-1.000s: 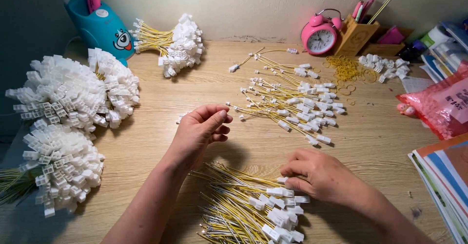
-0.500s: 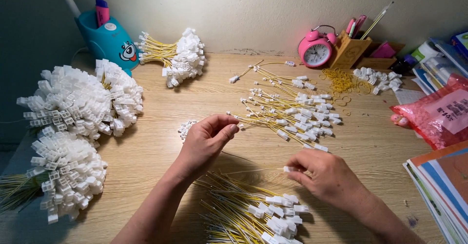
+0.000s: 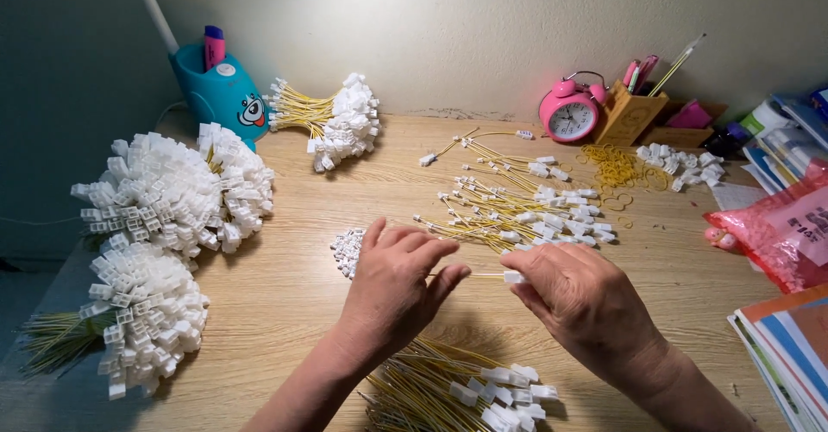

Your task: The person assembles small white plastic connectors onto the ends of yellow wires by hand. They pick up a wire and a connector, insert the wire into the connector, and place the finished assembly on the table. This process is repeated continuously throughout the video.

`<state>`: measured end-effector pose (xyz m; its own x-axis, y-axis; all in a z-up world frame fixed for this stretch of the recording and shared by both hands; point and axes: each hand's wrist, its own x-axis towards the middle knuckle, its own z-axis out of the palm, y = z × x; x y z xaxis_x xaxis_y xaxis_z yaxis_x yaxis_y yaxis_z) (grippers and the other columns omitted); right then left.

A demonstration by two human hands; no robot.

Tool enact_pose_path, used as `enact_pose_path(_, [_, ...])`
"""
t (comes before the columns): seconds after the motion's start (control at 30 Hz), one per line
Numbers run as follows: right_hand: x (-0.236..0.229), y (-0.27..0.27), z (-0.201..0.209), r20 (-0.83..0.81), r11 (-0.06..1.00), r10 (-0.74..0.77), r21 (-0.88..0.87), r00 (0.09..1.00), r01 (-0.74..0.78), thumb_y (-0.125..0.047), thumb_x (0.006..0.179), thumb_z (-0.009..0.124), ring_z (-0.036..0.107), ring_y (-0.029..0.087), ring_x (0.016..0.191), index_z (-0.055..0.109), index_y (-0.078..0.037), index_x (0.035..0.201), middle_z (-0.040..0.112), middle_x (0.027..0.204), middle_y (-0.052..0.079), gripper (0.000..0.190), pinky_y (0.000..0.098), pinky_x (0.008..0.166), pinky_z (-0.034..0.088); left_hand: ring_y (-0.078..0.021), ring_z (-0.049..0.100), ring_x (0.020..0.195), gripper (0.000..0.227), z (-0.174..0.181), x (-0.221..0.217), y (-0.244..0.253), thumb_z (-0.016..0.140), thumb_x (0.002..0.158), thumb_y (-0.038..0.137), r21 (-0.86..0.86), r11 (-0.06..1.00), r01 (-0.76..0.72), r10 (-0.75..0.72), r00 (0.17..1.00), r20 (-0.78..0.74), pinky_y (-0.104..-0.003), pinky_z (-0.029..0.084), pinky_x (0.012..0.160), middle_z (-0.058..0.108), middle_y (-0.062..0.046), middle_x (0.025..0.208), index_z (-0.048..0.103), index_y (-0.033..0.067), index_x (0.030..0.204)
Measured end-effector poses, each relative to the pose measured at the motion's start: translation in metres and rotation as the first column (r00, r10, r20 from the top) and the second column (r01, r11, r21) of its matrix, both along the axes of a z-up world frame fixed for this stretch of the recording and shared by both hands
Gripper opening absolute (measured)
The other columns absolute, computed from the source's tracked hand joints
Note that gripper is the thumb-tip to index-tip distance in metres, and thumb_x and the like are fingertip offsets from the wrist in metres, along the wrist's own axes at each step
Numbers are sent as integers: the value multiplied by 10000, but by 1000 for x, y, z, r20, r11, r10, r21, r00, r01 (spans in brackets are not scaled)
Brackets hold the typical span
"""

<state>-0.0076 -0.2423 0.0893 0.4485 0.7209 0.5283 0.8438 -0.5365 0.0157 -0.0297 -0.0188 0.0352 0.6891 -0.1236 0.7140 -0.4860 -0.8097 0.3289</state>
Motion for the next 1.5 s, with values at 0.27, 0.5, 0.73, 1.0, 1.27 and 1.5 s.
enact_pose_path(0.27, [1,2,-4,-19,1000,14,-3,1000,-14,-126,850,661,626,266,755,603,-111,1085,680,897,60,243,389,691,491,-238,629,843,242,7,-3,0,605,898,411,-31,999,13,-17,991,-135,-446,359,900,727,5,884,723,201,915])
enact_pose_path(0.5, [-8,11,6,-55,993,100,72,994,-96,-161,890,631,634,257,743,609,-97,1061,677,871,63,184,378,695,493,-101,570,618,154,23,-9,2,659,878,308,-379,919,109,-342,699,-628,-282,437,615,688,38,693,728,189,808])
enact_pose_path(0.73, [18,-1,-20,-102,997,50,69,994,-43,-138,839,688,648,230,767,604,-120,1067,686,900,35,244,366,723,510,-67,397,552,210,27,4,39,675,891,293,-381,924,-42,-304,525,-795,-265,334,549,490,61,560,724,139,758])
enact_pose_path(1.0, [52,4,-64,-234,996,-58,-76,971,41,-216,764,747,652,235,917,654,-152,1054,714,992,37,311,387,826,490,-83,460,574,260,16,14,61,654,852,302,-235,950,-205,-100,511,-854,-289,359,584,552,58,567,638,159,635])
enact_pose_path(1.27, [57,81,-50,-714,999,12,45,700,29,-319,910,625,678,226,873,719,-213,951,687,880,33,147,369,792,543,-199,692,734,205,-5,24,56,665,814,337,-257,945,-201,-117,527,-842,-326,548,711,730,-7,719,774,170,864])
enact_pose_path(1.5, [68,95,-60,-963,985,40,82,265,149,-209,910,649,612,120,722,757,-109,830,673,678,18,168,290,716,526,-96,626,591,204,-13,29,62,715,808,276,-477,815,-329,-269,514,-814,-237,530,617,725,-7,714,763,123,933])
